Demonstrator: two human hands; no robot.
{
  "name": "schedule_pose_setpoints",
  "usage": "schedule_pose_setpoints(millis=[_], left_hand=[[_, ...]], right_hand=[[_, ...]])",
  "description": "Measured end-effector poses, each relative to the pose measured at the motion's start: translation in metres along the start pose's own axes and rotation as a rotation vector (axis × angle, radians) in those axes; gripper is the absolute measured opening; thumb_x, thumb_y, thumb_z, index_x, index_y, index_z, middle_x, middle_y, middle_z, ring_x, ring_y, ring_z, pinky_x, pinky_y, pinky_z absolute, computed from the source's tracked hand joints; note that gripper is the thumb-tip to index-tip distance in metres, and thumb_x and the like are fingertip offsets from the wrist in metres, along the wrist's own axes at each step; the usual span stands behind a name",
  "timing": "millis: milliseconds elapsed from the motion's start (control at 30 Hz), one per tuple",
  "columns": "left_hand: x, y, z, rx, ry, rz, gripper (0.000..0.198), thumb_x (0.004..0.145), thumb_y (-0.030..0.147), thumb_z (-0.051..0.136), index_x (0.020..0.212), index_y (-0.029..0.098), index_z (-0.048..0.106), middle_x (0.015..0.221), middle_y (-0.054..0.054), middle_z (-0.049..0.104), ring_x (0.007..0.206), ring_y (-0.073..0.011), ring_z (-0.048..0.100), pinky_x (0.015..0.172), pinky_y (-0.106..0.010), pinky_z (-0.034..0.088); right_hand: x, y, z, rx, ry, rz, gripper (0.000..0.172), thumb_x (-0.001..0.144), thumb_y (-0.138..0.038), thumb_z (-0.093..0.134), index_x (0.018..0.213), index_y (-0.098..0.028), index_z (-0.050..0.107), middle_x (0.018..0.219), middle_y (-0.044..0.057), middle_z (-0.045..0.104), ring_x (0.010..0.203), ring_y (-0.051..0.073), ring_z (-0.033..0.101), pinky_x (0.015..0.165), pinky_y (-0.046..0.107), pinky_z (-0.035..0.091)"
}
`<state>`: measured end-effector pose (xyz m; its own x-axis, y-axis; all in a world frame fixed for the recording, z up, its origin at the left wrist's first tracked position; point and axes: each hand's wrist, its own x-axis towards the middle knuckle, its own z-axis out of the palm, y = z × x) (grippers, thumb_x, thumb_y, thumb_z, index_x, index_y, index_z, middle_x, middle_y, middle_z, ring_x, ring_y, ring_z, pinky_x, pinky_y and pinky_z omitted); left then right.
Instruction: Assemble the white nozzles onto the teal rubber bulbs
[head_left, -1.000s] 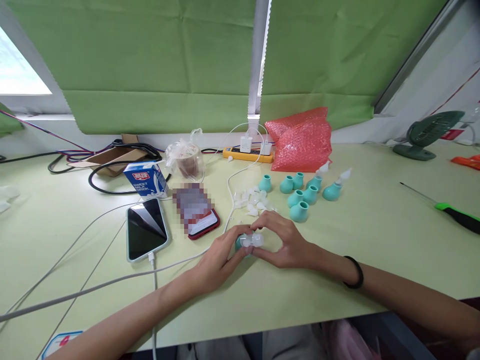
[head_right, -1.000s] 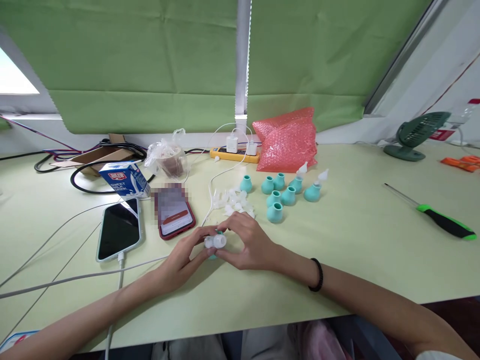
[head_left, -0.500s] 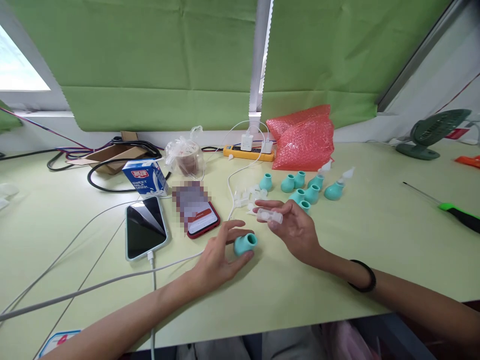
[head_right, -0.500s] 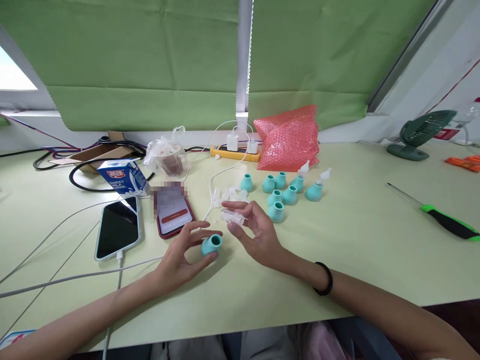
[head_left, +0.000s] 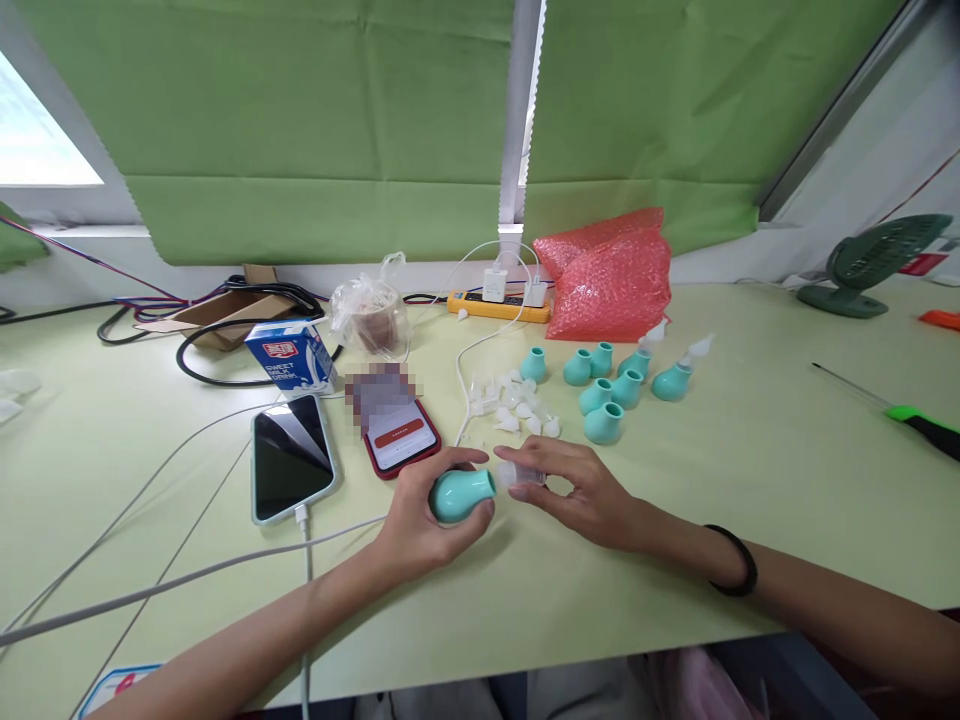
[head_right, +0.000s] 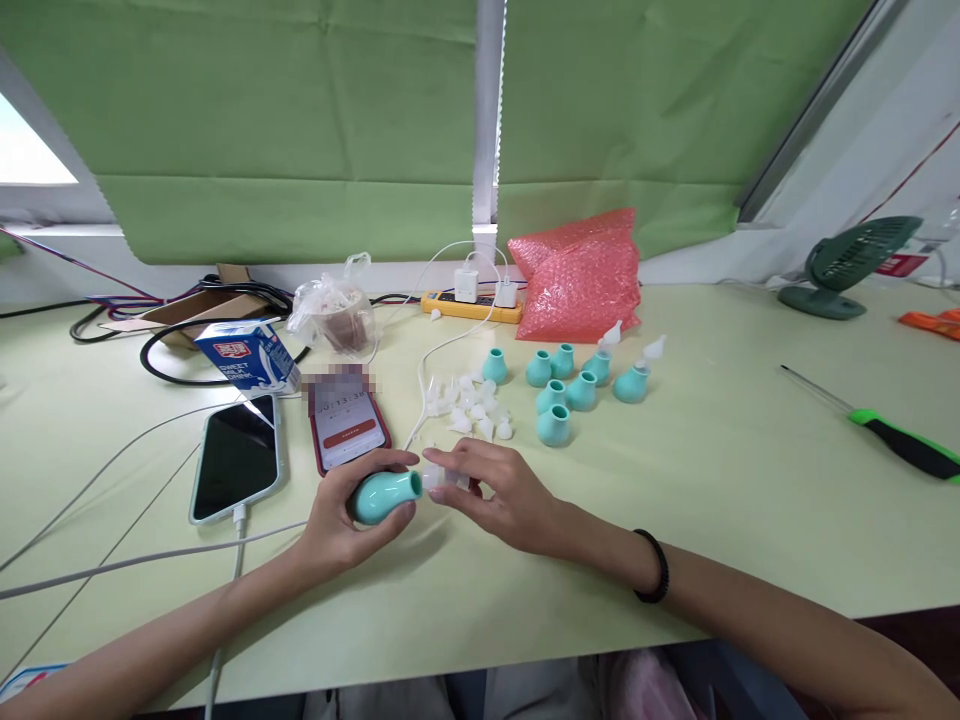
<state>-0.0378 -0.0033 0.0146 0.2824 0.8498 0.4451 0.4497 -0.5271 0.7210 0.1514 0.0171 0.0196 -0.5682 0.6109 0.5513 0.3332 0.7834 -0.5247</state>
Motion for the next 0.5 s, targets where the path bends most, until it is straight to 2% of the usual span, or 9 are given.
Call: schedule_pose_setpoints(millis=[133,233,333,500], left_hand=[[-0.001,0.002,0.002,0.036,0.047,0.014,0.027,0.063,0.026,0.062,0.087,0.016,0.056,0.072,-0.002,0.062,0.061,-0.0138,0.058,0.057,-0.023,0.046],[0.0,0.0,0.003,0.022,0.03,0.028,0.023,0.063,0.028,0.063,0.082,0.015,0.059,0.073,-0.004,0.065,0.062,-0.0147,0.059,0.057,-0.023,0.046],[0.001,-0.002,0.003,0.01,-0.032,0.034,0.024,0.064,0.031,0.065,0.082,0.015,0.062,0.069,-0.003,0.065,0.057,-0.0133,0.058,0.052,-0.022,0.044],[0.002,-0.005,0.004,0.05,-0.067,0.032,0.029,0.062,0.035,0.067,0.082,0.015,0.064,0.066,-0.003,0.063,0.055,-0.0129,0.056,0.051,-0.022,0.043]], right_hand=[[-0.004,-0.006,0.0,-0.036,-0.074,0.011,0.03,0.085,-0.021,0.041,0.114,-0.016,0.045,0.088,0.008,0.057,0.078,0.014,0.054,0.068,0.028,0.047],[-0.006,-0.005,0.002,0.07,0.026,0.09,0.022,0.077,-0.026,0.054,0.097,-0.017,0.053,0.077,0.004,0.059,0.064,0.012,0.055,0.057,0.024,0.049],[-0.004,0.0,0.002,0.192,0.13,0.101,0.018,0.066,-0.027,0.066,0.079,-0.016,0.059,0.063,0.002,0.06,0.05,0.01,0.054,0.044,0.02,0.048],[-0.001,0.005,-0.001,0.166,0.103,0.048,0.016,0.063,-0.028,0.067,0.076,-0.018,0.065,0.053,0.0,0.062,0.04,0.008,0.05,0.039,0.019,0.044]])
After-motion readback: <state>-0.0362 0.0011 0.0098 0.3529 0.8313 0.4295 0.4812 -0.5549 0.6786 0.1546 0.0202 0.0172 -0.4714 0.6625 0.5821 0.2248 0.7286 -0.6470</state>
